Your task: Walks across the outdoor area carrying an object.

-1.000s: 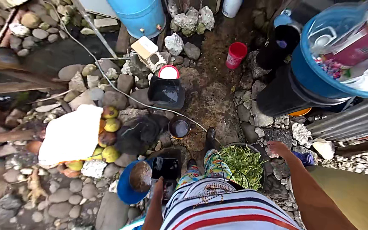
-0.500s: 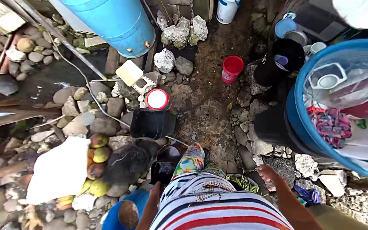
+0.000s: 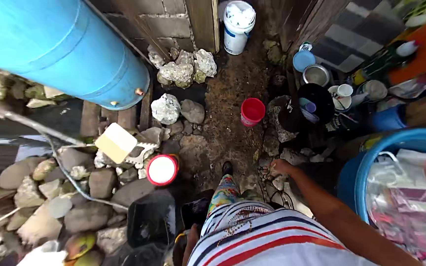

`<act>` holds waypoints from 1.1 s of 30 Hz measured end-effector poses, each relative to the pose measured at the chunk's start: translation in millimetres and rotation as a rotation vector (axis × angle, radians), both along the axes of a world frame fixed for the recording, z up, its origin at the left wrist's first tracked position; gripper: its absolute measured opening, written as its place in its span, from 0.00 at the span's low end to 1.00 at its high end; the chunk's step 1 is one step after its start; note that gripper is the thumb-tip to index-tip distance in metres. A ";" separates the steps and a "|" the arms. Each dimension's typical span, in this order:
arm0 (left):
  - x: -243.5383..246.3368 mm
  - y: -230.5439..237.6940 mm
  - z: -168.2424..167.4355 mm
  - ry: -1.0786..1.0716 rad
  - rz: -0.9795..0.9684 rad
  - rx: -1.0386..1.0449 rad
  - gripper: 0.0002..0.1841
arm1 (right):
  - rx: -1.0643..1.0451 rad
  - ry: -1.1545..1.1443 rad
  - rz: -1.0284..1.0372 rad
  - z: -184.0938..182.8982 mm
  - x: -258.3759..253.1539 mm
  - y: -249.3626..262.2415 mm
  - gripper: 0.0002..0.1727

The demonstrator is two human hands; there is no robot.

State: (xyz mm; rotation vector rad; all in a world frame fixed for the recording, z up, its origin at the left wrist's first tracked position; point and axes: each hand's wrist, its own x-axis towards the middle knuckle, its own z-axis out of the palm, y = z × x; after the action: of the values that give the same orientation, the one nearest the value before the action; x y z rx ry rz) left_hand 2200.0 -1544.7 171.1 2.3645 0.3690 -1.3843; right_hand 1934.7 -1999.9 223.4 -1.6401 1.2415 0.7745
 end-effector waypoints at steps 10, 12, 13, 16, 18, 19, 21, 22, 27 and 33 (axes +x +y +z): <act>99.7 -210.3 70.3 -0.032 0.428 -0.289 0.17 | -0.044 -0.055 -0.222 12.3 48.4 -168.8 0.22; 126.8 -233.6 46.2 -0.038 0.411 -0.342 0.16 | -0.033 -0.050 -0.229 11.4 52.5 -196.5 0.22; 141.0 -248.0 37.2 -0.057 0.393 -0.341 0.16 | -0.020 -0.034 -0.219 14.1 55.9 -208.9 0.23; 172.7 -310.5 42.1 -0.120 0.288 -0.235 0.16 | -0.017 0.007 -0.251 -13.7 46.4 -242.4 0.23; 195.1 -362.4 56.3 -0.104 0.233 -0.205 0.21 | 0.016 0.026 -0.365 -26.6 39.7 -265.8 0.24; 203.8 -378.5 54.8 -0.122 0.217 -0.215 0.20 | 0.045 0.044 -0.428 -28.8 35.8 -270.8 0.24; 214.5 -408.9 54.0 -0.126 0.167 -0.234 0.16 | 0.087 0.085 -0.533 -22.5 31.6 -280.3 0.24; 223.6 -420.1 51.4 -0.105 0.132 -0.241 0.17 | 0.108 0.098 -0.565 -17.7 33.7 -287.9 0.24; 272.4 -471.4 17.7 -0.086 -0.044 -0.207 0.21 | 0.117 0.134 -0.644 -14.4 34.9 -332.9 0.23; 315.6 -575.5 29.3 -0.048 -0.133 -0.090 0.22 | 0.060 0.117 -0.719 -14.0 74.3 -400.7 0.23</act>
State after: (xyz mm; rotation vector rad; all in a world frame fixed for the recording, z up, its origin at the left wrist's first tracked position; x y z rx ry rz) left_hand 2515.6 -2120.2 200.4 2.3808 0.1348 -1.3683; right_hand 2009.0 -2400.6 209.4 -0.9865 1.7228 0.4454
